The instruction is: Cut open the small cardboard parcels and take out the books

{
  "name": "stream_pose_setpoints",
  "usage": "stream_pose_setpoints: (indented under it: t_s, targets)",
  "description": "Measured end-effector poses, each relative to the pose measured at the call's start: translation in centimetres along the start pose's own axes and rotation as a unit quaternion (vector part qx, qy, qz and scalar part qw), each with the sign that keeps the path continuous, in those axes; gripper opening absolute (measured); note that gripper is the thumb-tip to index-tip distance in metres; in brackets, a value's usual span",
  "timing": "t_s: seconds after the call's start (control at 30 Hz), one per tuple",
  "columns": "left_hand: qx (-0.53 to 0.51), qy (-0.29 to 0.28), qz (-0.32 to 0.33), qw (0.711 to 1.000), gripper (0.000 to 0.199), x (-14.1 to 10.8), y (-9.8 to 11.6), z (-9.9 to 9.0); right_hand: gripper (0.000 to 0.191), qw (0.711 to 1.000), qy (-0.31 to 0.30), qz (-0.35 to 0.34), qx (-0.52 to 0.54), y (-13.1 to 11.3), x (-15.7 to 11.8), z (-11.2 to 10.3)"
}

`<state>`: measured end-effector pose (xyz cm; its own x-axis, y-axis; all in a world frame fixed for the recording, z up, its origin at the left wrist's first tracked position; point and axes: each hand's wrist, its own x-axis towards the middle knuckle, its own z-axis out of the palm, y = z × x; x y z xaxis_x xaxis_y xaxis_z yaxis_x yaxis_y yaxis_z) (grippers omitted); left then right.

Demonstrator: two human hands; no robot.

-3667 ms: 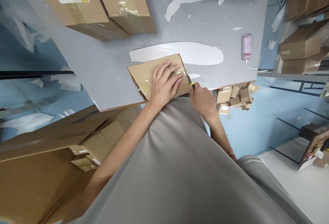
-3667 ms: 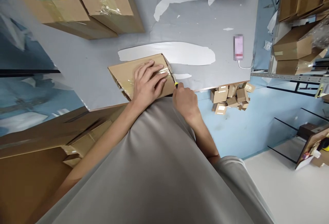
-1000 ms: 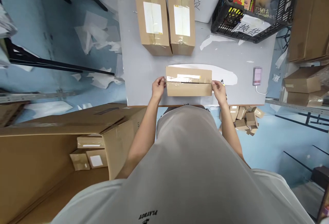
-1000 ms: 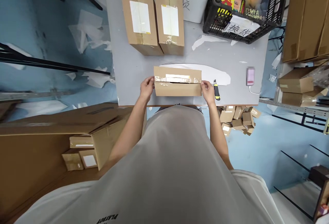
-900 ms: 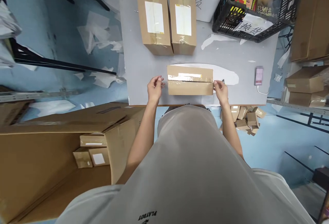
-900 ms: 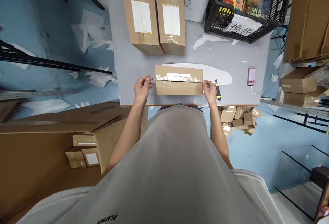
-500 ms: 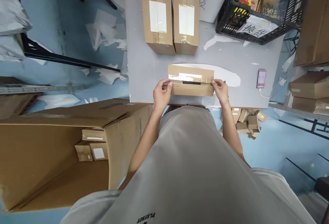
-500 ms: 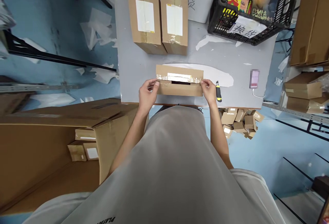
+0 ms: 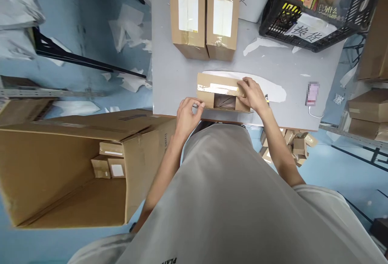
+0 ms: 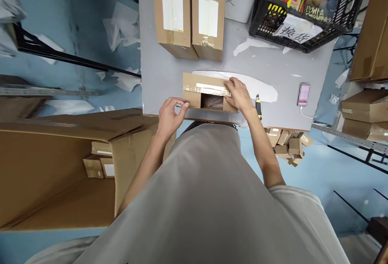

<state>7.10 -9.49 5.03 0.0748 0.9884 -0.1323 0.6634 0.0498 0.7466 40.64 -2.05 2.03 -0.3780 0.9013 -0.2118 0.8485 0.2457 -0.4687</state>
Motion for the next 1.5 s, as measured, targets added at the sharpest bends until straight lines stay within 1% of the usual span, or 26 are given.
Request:
stream_pose_setpoints:
  t_s: [0.13,0.23,0.33,0.47,0.53,0.63,0.77,0.83,0.87,0.97,1.0,1.07,1.13,1.2,1.23,1.33,1.4,1.5]
  targets:
    - [0.004,-0.009,-0.009,1.0,0.017,-1.6,-0.1,0.2,0.054,0.997,-0.029,-0.039,-0.057,0.2,0.2,-0.7]
    - [0.011,-0.036,-0.015,0.999,0.019,-2.9,-1.0,0.8,0.051,0.991,-0.055,-0.072,-0.103,0.4,0.6,-1.2]
    - [0.019,-0.051,-0.028,0.998,0.016,-3.7,-2.1,2.0,0.053,0.983,-0.069,-0.108,-0.132,1.0,1.1,-1.1]
    - [0.029,-0.052,-0.027,0.998,0.007,-3.4,-3.3,4.0,0.058,0.976,-0.079,-0.144,-0.14,1.9,1.1,-0.6]
    - [0.034,-0.059,-0.023,0.997,0.004,-3.2,-3.6,4.7,0.059,0.973,-0.082,-0.156,-0.151,2.0,1.0,-0.4]
    - [0.039,-0.074,-0.012,0.996,0.006,-2.9,-3.8,5.2,0.058,0.967,-0.083,-0.163,-0.18,1.9,1.3,-0.7]
    - [0.048,-0.081,-0.002,0.996,0.006,-2.7,-4.1,5.3,0.051,0.96,-0.104,-0.168,-0.201,1.9,2.8,-1.7]
    - [0.05,-0.078,-0.001,0.996,0.005,-2.6,-4.3,5.4,0.049,0.968,-0.09,-0.143,-0.187,2.2,3.5,-2.4]
    - [0.05,-0.075,-0.001,0.996,0.004,-2.5,-4.4,5.5,0.048,0.975,-0.07,-0.121,-0.171,2.5,3.8,-2.7]
    - [0.051,-0.07,0.0,0.996,0.004,-2.6,-4.7,5.7,0.048,0.996,0.027,-0.048,-0.072,3.7,4.4,-3.1]
    - [0.052,-0.067,0.0,0.996,0.005,-2.7,-4.7,5.8,0.05,0.997,0.062,-0.027,-0.027,4.3,4.7,-2.9]
    - [0.052,-0.062,0.001,0.997,0.006,-2.8,-4.8,5.9,0.055,0.991,0.12,0.014,0.065,5.5,5.4,-2.0]
    - [0.05,-0.059,0.004,0.997,0.006,-2.8,-4.7,5.9,0.062,0.976,0.154,0.055,0.146,6.7,6.4,-0.5]
    - [0.049,-0.058,0.005,0.997,0.005,-2.7,-4.7,5.9,0.065,0.959,0.164,0.104,0.208,7.6,7.6,1.3]
    - [0.05,-0.06,0.005,0.997,0.005,-2.5,-4.6,5.9,0.064,0.951,0.161,0.134,0.229,7.8,8.2,2.1]
    - [0.056,-0.069,0.002,0.996,0.005,-2.1,-4.4,5.7,0.051,0.935,0.128,0.213,0.254,8.1,9.4,3.5]
    - [0.06,-0.074,0.0,0.995,0.006,-1.9,-4.2,5.6,0.042,0.936,0.109,0.23,0.244,7.9,9.6,3.6]
    - [0.059,-0.079,-0.005,0.995,0.007,-1.9,-3.9,5.2,0.036,0.952,0.125,0.216,0.178,6.6,8.9,2.7]
